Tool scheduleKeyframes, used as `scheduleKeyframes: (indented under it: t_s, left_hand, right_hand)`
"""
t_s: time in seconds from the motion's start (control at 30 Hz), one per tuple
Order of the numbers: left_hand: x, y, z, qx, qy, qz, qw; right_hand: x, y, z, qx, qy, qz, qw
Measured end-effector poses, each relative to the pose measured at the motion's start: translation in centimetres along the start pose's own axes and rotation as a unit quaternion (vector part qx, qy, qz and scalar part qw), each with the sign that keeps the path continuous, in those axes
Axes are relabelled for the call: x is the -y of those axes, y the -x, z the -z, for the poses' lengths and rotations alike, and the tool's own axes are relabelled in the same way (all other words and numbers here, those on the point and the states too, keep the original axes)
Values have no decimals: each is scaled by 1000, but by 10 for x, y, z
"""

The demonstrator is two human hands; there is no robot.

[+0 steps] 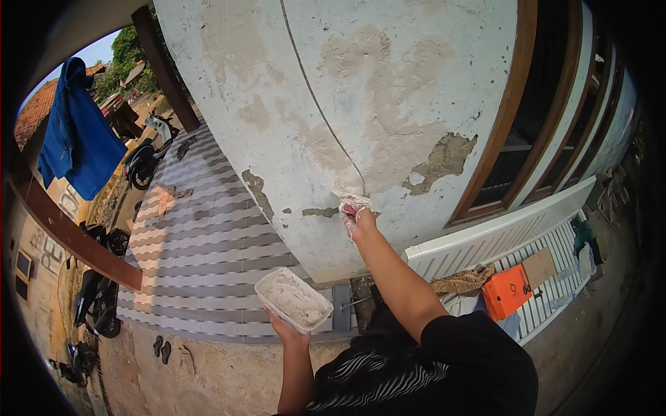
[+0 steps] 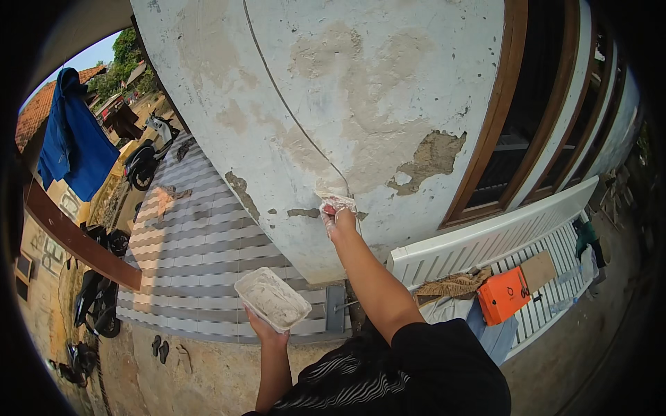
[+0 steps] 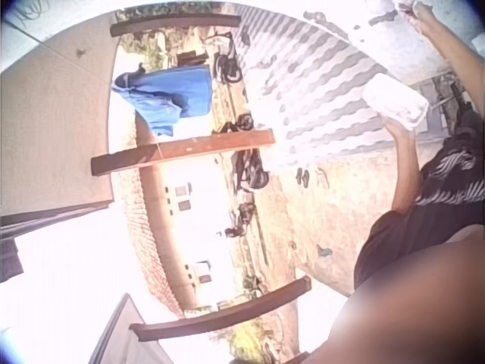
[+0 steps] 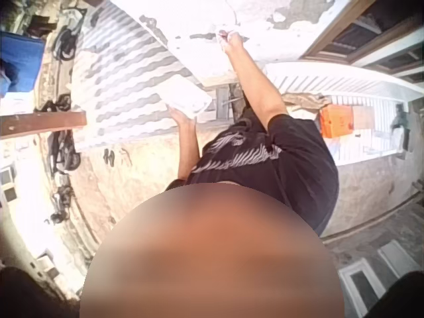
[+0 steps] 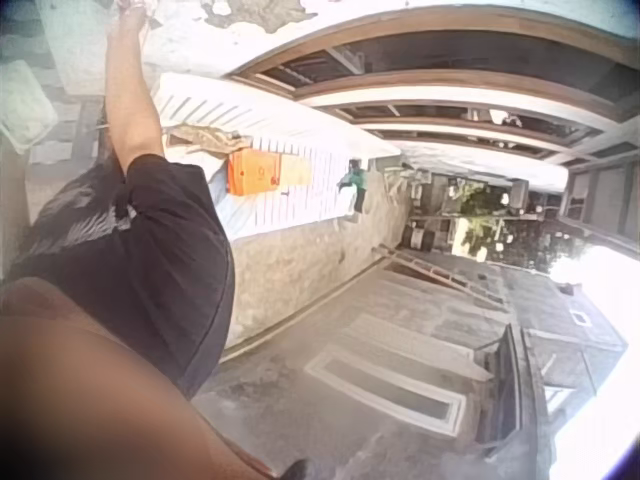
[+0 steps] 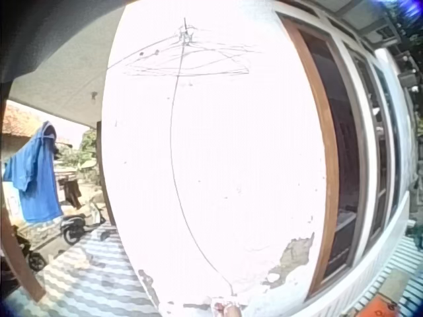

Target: Applying putty to a damaged area of an exterior wall using a spatula.

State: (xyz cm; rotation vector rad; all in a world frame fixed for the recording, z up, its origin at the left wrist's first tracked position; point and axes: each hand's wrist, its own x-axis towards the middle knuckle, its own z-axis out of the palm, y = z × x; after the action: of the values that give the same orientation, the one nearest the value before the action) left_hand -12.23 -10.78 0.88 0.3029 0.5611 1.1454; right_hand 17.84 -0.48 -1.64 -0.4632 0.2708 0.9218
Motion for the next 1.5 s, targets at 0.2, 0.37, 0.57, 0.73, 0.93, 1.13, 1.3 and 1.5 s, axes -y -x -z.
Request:
scheduleKeyframes:
  t_s: [0.2, 0.37, 0.57, 0.73, 0.93, 1.13, 1.3, 1.5]
  left_hand:
    - [-2, -2, 0, 3, -6, -16, 1000]
    - [0, -3, 2, -1, -14, -14, 1000]
    - [7, -6, -4, 17, -11, 2, 1000]
    - [1, -1, -7, 12, -10, -17, 1000]
    - [5, 2, -9, -4, -18, -20, 1000]
    - [2, 2, -5, -4, -26, -29, 999]
    - [-1, 6, -2, -8, -20, -33, 999]
    - [3, 4, 1, 3, -19, -30, 999]
  right_hand:
    - [13, 1, -13, 16, -62, -11, 998]
    - [7, 16, 3, 21, -58, 6, 998]
    - [12, -18, -20, -38, -64, -19, 997]
    - [26, 11, -21, 37, -70, 6, 997]
    - [2, 11, -11, -10, 21, -33, 999]
    - [15, -10, -19, 11, -65, -48, 997]
    - [9, 21, -2, 62, -56, 0, 996]
    - [-9, 0, 9, -4, 15, -38, 999]
